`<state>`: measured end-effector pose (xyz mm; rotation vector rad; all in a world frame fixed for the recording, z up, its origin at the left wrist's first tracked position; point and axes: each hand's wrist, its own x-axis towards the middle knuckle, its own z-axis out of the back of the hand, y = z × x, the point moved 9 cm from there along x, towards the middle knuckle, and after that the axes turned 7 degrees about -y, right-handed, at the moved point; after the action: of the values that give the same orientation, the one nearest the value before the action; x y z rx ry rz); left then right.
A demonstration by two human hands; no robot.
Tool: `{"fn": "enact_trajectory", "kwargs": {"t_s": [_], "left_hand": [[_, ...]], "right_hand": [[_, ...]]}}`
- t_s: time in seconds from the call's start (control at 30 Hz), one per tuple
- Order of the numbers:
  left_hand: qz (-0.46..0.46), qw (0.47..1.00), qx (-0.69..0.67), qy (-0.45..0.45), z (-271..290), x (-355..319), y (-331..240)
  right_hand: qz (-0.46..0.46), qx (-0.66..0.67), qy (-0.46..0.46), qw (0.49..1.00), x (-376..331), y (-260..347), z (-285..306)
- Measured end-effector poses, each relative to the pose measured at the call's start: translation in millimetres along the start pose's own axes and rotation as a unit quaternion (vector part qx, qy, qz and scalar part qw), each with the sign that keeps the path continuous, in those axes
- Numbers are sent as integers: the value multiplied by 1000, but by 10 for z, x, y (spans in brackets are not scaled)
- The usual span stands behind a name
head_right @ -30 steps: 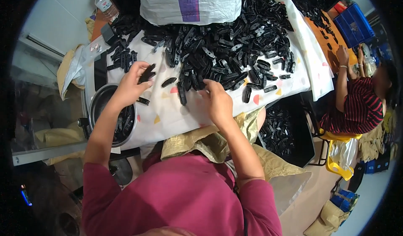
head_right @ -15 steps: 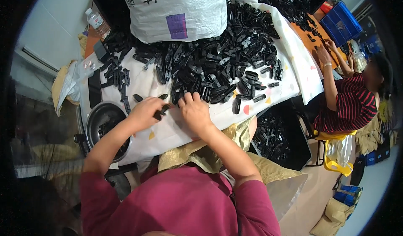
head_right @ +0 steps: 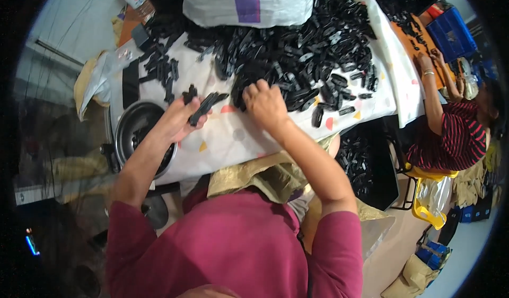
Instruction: Picking up black plastic components from a large pile on a table, inspecting them, and placing them into a metal bowl.
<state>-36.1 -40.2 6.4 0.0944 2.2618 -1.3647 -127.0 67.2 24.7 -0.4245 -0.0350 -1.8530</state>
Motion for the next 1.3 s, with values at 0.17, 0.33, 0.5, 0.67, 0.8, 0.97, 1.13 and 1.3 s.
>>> {"fn": "enact_trajectory", "kwargs": {"t_s": [0.17, 0.33, 0.5, 0.67, 0.8, 0.97, 1.13, 1.3], "left_hand": [[9, 1000, 7, -28, -44, -76, -38], [7, 1000, 16, -18, -143, -93, -91], [-45, 999, 26, 4, -370, -186, -221], [-110, 983, 145, 13, -439, -232, -357], [-111, 976, 187, 15, -440, -258, -361], [-268, 828, 489, 66, -707, -486, -618], [-404, 754, 517, 10, -688, -600, -632], [-425, 745, 514, 19, -638, -697, -643]], "right_hand": [[-44, 120, -147, 981, -22, -103, 346], [-120, 458, -161, 866, -121, 11, 857], [-68, 509, -172, 841, -99, 187, 1162], [-61, 482, -221, 846, -155, 167, 1239], [-51, 482, -180, 856, -143, 173, 1236], [-88, 462, -183, 863, -211, 151, 1192], [-108, 409, -197, 885, -219, 121, 1139], [-131, 540, -83, 828, -150, 259, 898]]}}
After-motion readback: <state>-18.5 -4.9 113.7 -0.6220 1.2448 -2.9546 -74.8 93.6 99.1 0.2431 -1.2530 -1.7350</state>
